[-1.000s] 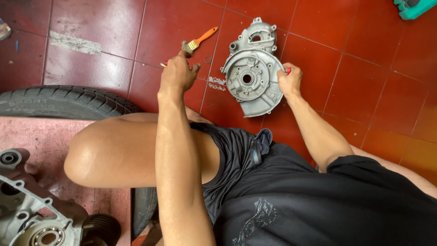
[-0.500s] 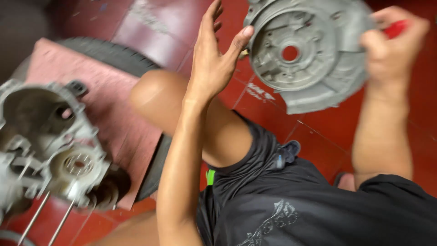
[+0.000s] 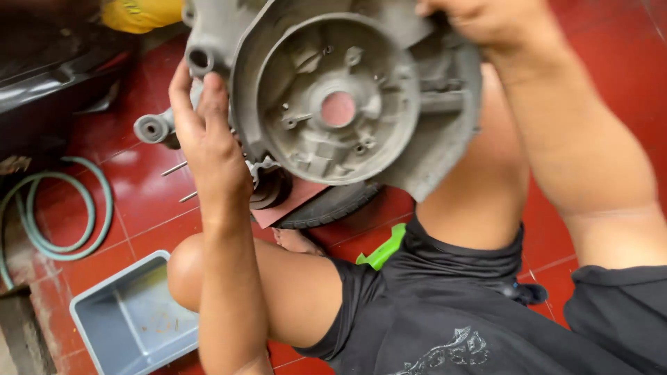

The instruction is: The person sits on the floor and uses a red-handled brush to clean the interior surfaces of a disassembled engine casing. They scrub various sections, including the bearing housing and internal cavities, while holding the metal part steady with their other hand.

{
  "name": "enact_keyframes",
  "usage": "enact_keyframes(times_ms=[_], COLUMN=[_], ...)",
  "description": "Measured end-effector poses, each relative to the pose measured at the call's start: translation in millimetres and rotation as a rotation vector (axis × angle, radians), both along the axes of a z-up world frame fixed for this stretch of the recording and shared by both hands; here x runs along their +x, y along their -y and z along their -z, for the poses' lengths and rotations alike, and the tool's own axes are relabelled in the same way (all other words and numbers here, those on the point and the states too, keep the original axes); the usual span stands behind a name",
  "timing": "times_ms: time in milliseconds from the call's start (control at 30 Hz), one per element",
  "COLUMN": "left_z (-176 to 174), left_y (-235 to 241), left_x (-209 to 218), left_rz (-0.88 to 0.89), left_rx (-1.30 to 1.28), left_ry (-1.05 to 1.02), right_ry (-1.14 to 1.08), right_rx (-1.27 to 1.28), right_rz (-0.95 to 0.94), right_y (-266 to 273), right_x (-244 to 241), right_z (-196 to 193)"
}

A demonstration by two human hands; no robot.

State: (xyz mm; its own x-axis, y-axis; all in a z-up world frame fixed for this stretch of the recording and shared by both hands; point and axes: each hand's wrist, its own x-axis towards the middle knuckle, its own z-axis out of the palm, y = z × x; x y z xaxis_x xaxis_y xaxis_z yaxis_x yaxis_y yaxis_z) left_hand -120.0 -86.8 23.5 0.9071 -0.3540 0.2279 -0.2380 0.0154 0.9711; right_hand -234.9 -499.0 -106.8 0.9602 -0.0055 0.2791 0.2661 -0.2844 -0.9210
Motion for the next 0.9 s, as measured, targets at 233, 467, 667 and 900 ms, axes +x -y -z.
enact_keyframes(times_ms=[233,467,667,900], left_z=[46.9,63.2,55.5,63.8], left_y=[-60.3,-73.8,-71.6,-57.9], left_x=[10.4,5.8,5.1,9.1], left_rz=[-0.358,-0.389,-0.453,-0.634], left_rx=[0.057,0.087,0.225,-0.014], left_ry=[-0.168,-0.206,-0.351,-0.591], right_ry=[-0.328,-0.323,-0.246,-0.156], right_rx=[0.211,0.211,0.131,0.045], right_rz=[0.291,0.201,0.089,0.033], right_y=[-153.7,-172.9,-173.9,-169.3], right_x=[109.4,106.8,120.5,132.7], right_z=[-61.7,-63.1,-51.7,-43.9])
